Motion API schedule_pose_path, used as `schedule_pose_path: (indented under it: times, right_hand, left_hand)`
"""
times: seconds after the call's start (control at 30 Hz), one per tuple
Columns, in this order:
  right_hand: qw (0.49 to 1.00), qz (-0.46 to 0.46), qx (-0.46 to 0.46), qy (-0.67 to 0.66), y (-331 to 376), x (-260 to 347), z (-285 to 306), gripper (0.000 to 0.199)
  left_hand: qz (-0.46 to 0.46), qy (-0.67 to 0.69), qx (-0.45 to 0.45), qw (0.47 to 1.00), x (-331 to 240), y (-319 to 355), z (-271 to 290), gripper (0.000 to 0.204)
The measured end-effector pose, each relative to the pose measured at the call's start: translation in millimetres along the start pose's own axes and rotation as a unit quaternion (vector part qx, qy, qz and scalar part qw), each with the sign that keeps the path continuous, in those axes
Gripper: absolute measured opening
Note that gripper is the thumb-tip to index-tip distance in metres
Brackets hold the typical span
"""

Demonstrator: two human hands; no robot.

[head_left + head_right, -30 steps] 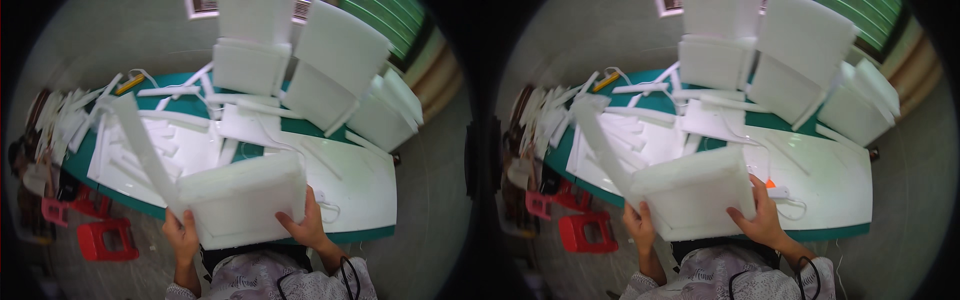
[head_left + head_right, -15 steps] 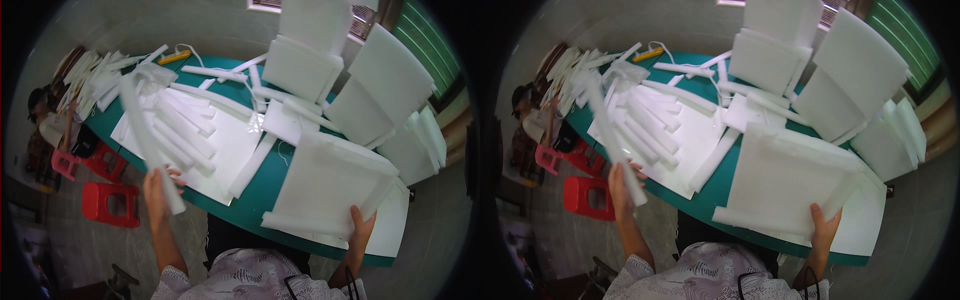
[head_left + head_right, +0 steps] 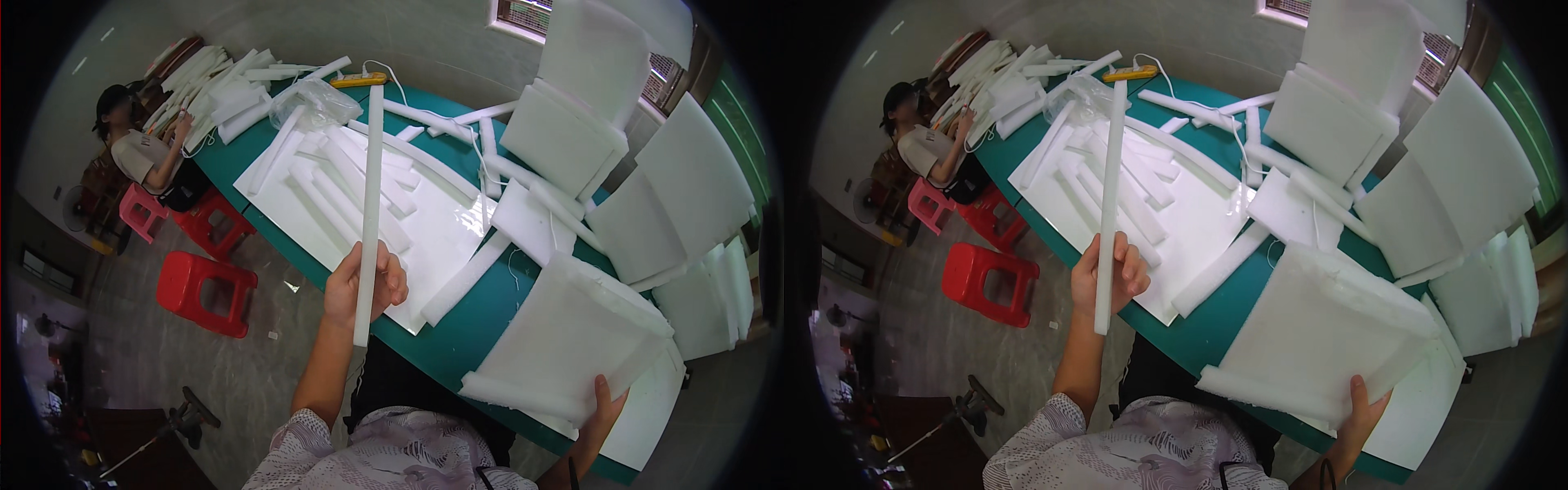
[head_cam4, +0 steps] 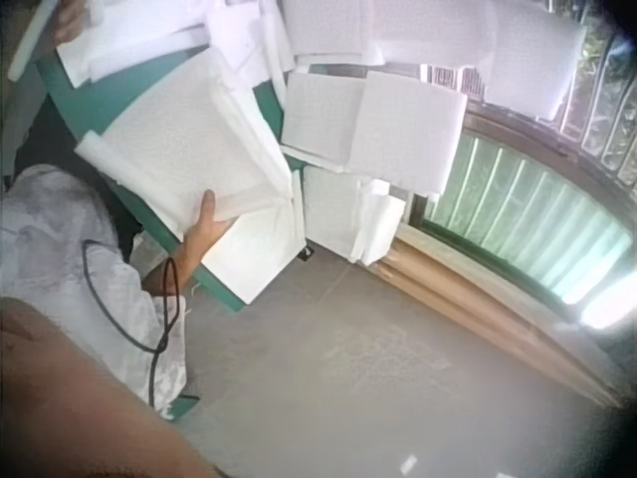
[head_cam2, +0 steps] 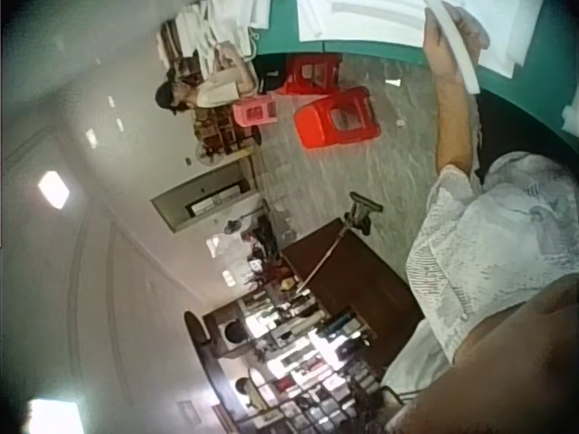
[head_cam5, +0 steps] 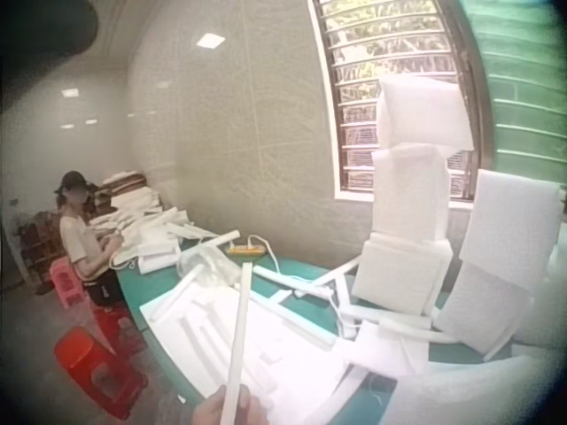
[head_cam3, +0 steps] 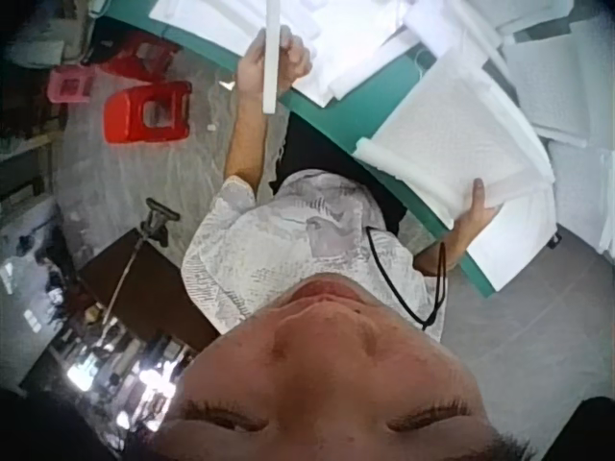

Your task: The person constructs foam boxes by applying hot glue with a glue gun to foam base sheets, attaching foam strips along the edges by hand, and placing the assembled foam boxes onto a stack.

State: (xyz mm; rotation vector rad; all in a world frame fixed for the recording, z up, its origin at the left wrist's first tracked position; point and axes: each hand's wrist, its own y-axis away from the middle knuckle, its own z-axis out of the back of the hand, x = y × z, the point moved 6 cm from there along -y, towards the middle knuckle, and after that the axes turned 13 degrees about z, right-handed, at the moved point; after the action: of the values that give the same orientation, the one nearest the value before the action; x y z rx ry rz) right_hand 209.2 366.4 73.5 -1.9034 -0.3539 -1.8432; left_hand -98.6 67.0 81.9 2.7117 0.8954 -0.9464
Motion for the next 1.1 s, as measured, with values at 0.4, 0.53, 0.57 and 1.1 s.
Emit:
schedule_pose_path:
  times: [0.4, 0.53, 0.57, 1.1]
  right_hand:
    - [1.0, -0.005, 0.023, -0.004, 1.4, -10.8, 2.1, 0.076]
    - [1.0, 0.021, 0.017, 0.0, 0.0, -14.2, 2.7, 0.075]
    - [1.0, 0.02, 0.024, 0.005, -0.5, -13.6, -0.2, 0.074]
    - [1.0, -0.021, 0.011, -0.001, 4.3, -13.8, -1.3, 0.075]
  left_hand:
    - [-0.009, 0.145, 0.156, 0.977, 4.3, 2.6, -11.3, 0.04]
    - [0.053, -0.222, -0.034, 0.973, 6.1, -10.4, 12.8, 0.037]
    - [0.064, -0.219, -0.024, 0.973, 11.1, -14.8, 16.3, 0.037]
    - [-0.111, 0.184, 0.066, 0.974, -13.5, 25.9, -23.7, 0.045]
